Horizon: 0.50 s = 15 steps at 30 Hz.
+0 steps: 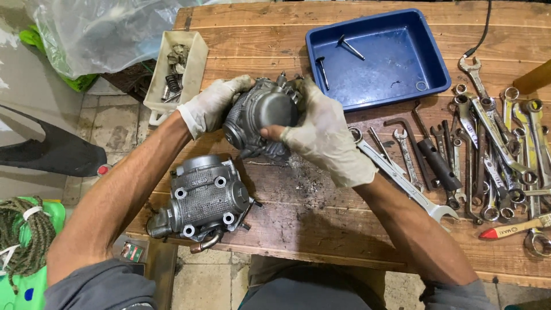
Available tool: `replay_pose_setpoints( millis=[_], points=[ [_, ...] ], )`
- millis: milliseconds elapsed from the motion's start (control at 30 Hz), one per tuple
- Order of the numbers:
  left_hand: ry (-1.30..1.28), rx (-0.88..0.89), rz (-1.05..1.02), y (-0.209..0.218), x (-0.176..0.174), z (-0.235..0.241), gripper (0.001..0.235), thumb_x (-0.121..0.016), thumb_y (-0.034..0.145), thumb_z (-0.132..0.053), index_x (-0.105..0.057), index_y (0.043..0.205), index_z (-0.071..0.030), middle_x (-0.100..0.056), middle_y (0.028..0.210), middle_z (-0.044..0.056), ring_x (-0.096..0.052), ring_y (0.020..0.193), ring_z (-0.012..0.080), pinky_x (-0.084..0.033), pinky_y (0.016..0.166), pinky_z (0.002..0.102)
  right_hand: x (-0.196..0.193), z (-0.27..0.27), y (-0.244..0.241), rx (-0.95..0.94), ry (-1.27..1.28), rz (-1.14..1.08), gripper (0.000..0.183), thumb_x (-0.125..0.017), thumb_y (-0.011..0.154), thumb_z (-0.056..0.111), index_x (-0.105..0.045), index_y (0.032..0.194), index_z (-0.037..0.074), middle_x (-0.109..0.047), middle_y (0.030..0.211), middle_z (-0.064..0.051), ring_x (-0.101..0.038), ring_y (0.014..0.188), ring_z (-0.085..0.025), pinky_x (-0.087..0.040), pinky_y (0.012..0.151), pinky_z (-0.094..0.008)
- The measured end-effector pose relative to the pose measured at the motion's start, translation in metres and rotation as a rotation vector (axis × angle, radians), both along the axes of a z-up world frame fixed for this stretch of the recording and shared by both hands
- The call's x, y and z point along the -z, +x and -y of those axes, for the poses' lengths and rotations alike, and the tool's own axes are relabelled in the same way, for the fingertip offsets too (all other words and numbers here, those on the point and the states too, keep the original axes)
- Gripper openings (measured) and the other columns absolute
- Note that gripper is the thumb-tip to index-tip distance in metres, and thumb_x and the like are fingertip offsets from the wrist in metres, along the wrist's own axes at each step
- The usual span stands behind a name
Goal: Disassembling and cleaning a mechanical component, such as a carburetor, using wrenches and a screwdriver on a workbench.
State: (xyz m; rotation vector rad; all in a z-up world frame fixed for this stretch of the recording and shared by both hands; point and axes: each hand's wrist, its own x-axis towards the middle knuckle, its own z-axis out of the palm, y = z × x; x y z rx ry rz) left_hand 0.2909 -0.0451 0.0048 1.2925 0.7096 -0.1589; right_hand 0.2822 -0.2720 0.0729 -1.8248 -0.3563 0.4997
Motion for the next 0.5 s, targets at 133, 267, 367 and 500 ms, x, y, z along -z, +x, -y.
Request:
replay_pose_setpoints(
  millis=[133, 267, 367, 500],
  points=[
    [-0.046, -0.001, -0.041, 0.006, 0.008, -0.012, 0.037, -0.079, 0.084, -0.026, -0.069, 0.112, -0.004, -0.072, 0.096, 0.013, -0.076, 0.081, 0.0250, -0.064, 0.070, 0.040, 0.001, -0.015, 0.011, -0.077, -0.197, 0.154, 0.087, -0.098, 0.066, 0.030, -0.054, 0.136, 0.003, -0.070, 0.117, -0.027, -0.068, 0.115, -0.044, -0.057, 0.099, -0.052],
    [-0.082, 0.168, 0.037, 0.008, 0.017, -0.033, 0.023, -0.066, 0.101, -0.033, -0.067, 0.095, -0.011, -0.069, 0.090, 0.003, -0.066, 0.075, 0.0181, -0.060, 0.070, 0.035, -0.046, -0.030, 0.018, -0.223, -0.375, -0.016, 0.094, -0.092, 0.070, 0.027, -0.043, 0.148, 0.009, -0.069, 0.128, -0.011, -0.071, 0.112, -0.027, -0.066, 0.094, -0.037],
    [0.037, 0.240, 0.022, 0.009, 0.027, -0.045, 0.041, -0.059, 0.101, -0.045, -0.074, 0.106, -0.008, -0.075, 0.092, 0.007, -0.070, 0.083, 0.0212, -0.060, 0.082, 0.037, -0.043, -0.033, 0.027, -0.293, -0.446, 0.189, 0.093, -0.094, 0.071, 0.039, -0.047, 0.143, 0.005, -0.068, 0.122, -0.015, -0.069, 0.105, -0.029, -0.065, 0.086, -0.042],
    [0.240, 0.251, -0.047, 0.015, 0.028, -0.053, 0.038, -0.059, 0.100, -0.045, -0.072, 0.099, -0.010, -0.075, 0.099, 0.008, -0.069, 0.090, 0.0216, -0.059, 0.086, 0.036, -0.042, -0.050, 0.033, -0.366, -0.533, 0.284, 0.050, -0.065, 0.086, 0.035, -0.052, 0.124, 0.004, -0.071, 0.099, -0.010, -0.071, 0.085, -0.025, -0.068, 0.065, -0.034]
  ],
)
